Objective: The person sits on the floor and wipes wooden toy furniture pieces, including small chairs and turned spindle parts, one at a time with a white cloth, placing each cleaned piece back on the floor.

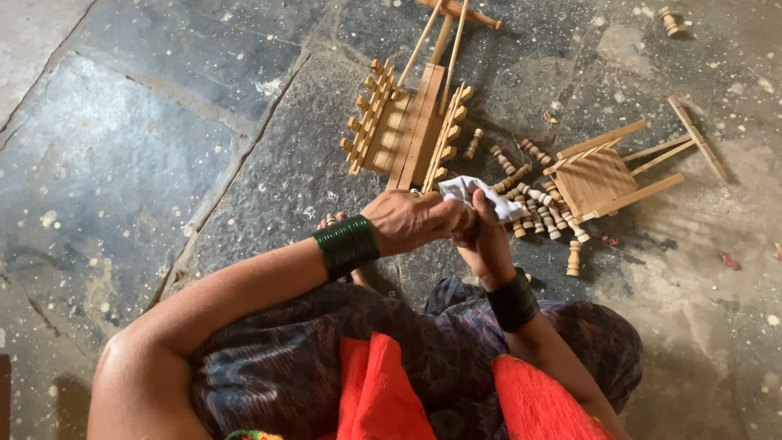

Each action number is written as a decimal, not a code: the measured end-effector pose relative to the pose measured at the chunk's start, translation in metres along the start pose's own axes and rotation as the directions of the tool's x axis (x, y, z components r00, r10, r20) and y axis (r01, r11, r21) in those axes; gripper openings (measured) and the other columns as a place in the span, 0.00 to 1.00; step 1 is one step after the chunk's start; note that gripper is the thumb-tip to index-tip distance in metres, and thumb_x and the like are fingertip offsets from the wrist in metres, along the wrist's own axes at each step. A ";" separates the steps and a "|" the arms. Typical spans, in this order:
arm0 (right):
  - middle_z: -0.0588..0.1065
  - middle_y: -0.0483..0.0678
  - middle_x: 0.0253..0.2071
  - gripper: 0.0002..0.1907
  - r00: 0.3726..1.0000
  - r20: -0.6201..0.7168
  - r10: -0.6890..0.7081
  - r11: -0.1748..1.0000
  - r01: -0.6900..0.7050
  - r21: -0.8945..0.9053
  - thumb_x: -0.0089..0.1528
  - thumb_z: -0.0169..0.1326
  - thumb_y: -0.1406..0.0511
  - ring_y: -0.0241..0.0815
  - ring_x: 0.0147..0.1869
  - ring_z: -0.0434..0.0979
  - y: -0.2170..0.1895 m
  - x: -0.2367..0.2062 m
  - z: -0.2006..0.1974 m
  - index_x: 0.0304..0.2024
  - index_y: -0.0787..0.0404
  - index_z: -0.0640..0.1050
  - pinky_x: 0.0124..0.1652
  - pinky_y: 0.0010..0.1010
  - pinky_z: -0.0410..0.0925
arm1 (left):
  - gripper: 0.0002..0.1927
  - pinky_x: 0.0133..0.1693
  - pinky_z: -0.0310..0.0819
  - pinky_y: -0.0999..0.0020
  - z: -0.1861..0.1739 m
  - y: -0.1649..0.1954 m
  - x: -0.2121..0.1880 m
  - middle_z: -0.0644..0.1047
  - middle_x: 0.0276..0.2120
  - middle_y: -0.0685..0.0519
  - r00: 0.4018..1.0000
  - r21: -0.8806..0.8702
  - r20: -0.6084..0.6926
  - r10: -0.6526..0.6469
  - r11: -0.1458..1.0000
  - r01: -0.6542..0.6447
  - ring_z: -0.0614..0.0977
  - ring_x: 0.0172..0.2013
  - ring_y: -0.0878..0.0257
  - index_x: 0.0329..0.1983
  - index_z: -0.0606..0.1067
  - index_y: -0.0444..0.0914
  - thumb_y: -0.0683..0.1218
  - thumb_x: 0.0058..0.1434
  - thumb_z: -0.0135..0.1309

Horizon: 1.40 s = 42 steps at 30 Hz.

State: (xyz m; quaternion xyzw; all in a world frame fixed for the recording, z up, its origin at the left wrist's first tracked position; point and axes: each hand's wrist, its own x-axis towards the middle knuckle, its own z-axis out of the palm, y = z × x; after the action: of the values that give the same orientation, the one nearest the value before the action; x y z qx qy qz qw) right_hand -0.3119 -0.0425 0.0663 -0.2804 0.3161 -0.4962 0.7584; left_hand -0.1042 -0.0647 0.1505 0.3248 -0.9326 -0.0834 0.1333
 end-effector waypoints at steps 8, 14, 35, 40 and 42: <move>0.71 0.52 0.36 0.16 0.490 0.282 -0.825 0.167 0.688 -0.706 0.73 0.47 0.54 0.37 0.35 0.70 -0.027 -0.008 0.054 0.54 0.57 0.71 0.30 0.25 0.70 | 0.31 0.20 0.75 0.69 -0.002 -0.008 0.004 0.76 0.22 0.52 0.758 -0.724 0.391 -0.522 0.334 0.603 0.77 0.18 0.64 0.45 0.73 0.36 0.68 0.72 0.40; 0.75 0.44 0.33 0.16 0.626 0.294 -0.722 0.230 0.618 -0.752 0.73 0.44 0.54 0.31 0.32 0.76 -0.024 -0.002 0.039 0.54 0.57 0.73 0.29 0.21 0.73 | 0.24 0.32 0.78 0.60 -0.010 0.002 0.001 0.77 0.31 0.48 0.862 -0.720 0.193 -0.469 0.529 0.449 0.81 0.30 0.56 0.50 0.70 0.35 0.61 0.69 0.48; 0.77 0.50 0.56 0.21 0.900 -0.028 -0.435 0.129 0.031 -0.991 0.60 0.62 0.70 0.49 0.59 0.78 0.026 0.050 -0.081 0.57 0.54 0.79 0.55 0.37 0.73 | 0.40 0.62 0.66 0.49 0.016 0.000 -0.032 0.59 0.69 0.36 0.863 -0.439 0.443 -0.243 0.781 0.445 0.68 0.65 0.43 0.75 0.51 0.39 0.56 0.66 0.54; 0.73 0.55 0.62 0.25 0.855 0.030 -0.517 0.059 0.071 -0.996 0.58 0.61 0.74 0.51 0.61 0.75 0.024 0.049 -0.083 0.58 0.57 0.78 0.57 0.38 0.71 | 0.40 0.57 0.74 0.51 0.000 0.000 -0.031 0.60 0.70 0.37 0.829 -0.448 0.457 -0.321 0.722 0.527 0.78 0.56 0.46 0.76 0.51 0.40 0.57 0.66 0.51; 0.72 0.53 0.63 0.23 0.879 -0.118 -0.461 0.117 -0.072 -0.991 0.58 0.59 0.74 0.49 0.61 0.75 0.019 0.049 -0.086 0.56 0.56 0.79 0.56 0.37 0.71 | 0.39 0.57 0.74 0.51 -0.001 0.001 -0.032 0.61 0.69 0.36 0.841 -0.472 0.438 -0.317 0.715 0.516 0.78 0.56 0.46 0.76 0.51 0.39 0.57 0.68 0.51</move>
State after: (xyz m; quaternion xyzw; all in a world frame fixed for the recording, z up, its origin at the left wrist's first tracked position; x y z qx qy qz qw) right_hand -0.3511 -0.0914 -0.0136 -0.6360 0.6673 -0.3114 0.2307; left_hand -0.0804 -0.0439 0.1460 0.4553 -0.7725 -0.4403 0.0461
